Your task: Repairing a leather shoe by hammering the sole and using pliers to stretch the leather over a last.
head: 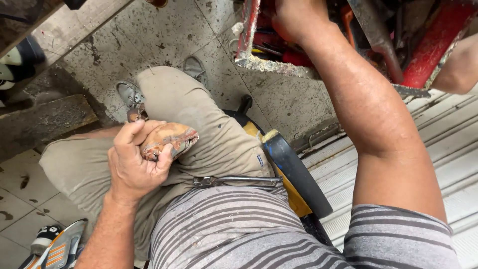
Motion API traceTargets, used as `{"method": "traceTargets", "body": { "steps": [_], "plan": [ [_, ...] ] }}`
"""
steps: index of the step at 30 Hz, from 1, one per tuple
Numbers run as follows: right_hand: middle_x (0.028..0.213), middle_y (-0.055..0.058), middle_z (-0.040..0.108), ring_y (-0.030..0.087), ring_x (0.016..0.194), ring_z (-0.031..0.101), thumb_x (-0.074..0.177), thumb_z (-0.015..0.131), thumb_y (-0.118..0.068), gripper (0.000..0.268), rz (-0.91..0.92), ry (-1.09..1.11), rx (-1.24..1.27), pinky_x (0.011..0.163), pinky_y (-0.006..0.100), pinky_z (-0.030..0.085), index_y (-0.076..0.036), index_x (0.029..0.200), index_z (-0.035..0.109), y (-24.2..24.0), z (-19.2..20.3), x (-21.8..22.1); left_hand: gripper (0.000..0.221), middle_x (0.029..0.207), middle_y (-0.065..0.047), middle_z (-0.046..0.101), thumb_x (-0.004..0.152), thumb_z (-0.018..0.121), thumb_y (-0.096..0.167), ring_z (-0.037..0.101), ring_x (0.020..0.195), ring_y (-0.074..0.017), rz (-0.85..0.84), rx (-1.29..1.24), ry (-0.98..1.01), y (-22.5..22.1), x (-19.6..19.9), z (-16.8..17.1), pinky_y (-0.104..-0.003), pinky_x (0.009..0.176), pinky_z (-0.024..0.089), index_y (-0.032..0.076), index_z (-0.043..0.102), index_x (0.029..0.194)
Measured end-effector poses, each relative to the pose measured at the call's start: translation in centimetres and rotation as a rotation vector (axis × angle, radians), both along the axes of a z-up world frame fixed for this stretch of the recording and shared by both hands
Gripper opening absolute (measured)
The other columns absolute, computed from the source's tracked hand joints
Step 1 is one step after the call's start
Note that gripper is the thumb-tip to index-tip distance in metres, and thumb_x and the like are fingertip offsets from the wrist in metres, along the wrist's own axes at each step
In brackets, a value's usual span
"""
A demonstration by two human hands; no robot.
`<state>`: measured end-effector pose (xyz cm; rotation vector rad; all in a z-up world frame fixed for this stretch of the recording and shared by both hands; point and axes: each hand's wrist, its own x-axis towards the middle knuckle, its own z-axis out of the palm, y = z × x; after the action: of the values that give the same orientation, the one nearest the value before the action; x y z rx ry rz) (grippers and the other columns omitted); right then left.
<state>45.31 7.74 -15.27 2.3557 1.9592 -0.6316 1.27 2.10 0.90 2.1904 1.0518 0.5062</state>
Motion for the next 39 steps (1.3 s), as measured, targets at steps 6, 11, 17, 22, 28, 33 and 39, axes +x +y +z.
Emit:
{"method": "traceTargets", "body": {
  "steps": [6,11,17,22,28,33,39],
  "plan": [
    [0.084,0.014,0.072,0.037,0.071,0.067,0.089,0.068,-0.012,0.001,-0.028,-0.034,0.029,0.049,0.052,0.047,-0.012,0.088,0.068,-0.3,-2.1,0.8,0.058,0.116,-0.017,0.074,0.1,0.066,0.027,0.074,0.1,-0.0351,0.008,0.026,-0.017,0.0,-0.5,-0.4,-0.044,0.082,0.056,-0.001,0.031,0.138],
    [0.076,0.007,0.068,0.027,0.064,0.06,0.095,0.072,-0.021,0.017,-0.058,-0.022,0.059,0.047,0.049,0.041,-0.017,0.082,0.063,0.1,-0.9,0.5,0.058,0.115,-0.018,0.074,0.099,0.066,0.027,0.073,0.098,-0.0352,0.009,0.012,-0.035,0.1,-0.7,-0.5,-0.044,0.082,0.055,-0.002,0.032,0.136],
    [0.074,0.011,0.068,0.032,0.06,0.062,0.093,0.066,-0.015,0.014,0.172,-0.153,0.037,0.047,0.048,0.045,-0.013,0.08,0.063,0.6,1.1,-0.6,0.06,0.117,-0.012,0.075,0.097,0.068,0.03,0.074,0.099,-0.0342,0.051,0.012,0.013,-0.4,-1.2,-1.2,-0.044,0.079,0.055,0.0,0.034,0.136],
    [0.079,0.02,0.066,0.042,0.064,0.06,0.092,0.07,-0.018,0.015,0.209,-0.164,0.168,0.052,0.052,0.045,-0.009,0.084,0.062,-0.1,0.8,1.1,0.06,0.118,-0.012,0.076,0.095,0.07,0.03,0.073,0.105,-0.0329,0.06,0.037,0.006,-0.4,-1.4,-1.7,-0.045,0.08,0.056,0.001,0.038,0.136],
    [0.092,0.009,0.077,0.032,0.074,0.067,0.097,0.086,-0.02,0.016,0.24,0.116,0.305,0.059,0.043,0.049,-0.01,0.103,0.076,-0.5,1.2,2.2,0.059,0.118,-0.012,0.076,0.096,0.069,0.03,0.074,0.104,-0.0339,0.05,0.058,0.001,-0.4,-1.6,-1.9,-0.045,0.083,0.058,-0.001,0.04,0.136],
    [0.095,0.007,0.079,0.037,0.079,0.068,0.098,0.079,-0.027,0.015,0.311,-0.076,0.311,0.059,0.043,0.051,-0.021,0.111,0.082,0.1,0.0,1.9,0.059,0.117,-0.012,0.076,0.095,0.069,0.031,0.074,0.104,-0.0342,0.058,0.056,0.005,-0.3,-1.5,-1.8,-0.045,0.082,0.058,-0.001,0.041,0.136],
    [0.103,0.003,0.079,0.031,0.079,0.068,0.094,0.076,-0.026,0.031,0.215,-0.004,0.168,0.065,0.041,0.05,-0.024,0.125,0.079,-0.1,-0.8,2.6,0.06,0.118,-0.011,0.076,0.095,0.071,0.03,0.074,0.103,-0.0338,0.068,0.031,0.03,-0.3,-1.5,-1.8,-0.045,0.082,0.057,0.001,0.04,0.137]
  ]
}}
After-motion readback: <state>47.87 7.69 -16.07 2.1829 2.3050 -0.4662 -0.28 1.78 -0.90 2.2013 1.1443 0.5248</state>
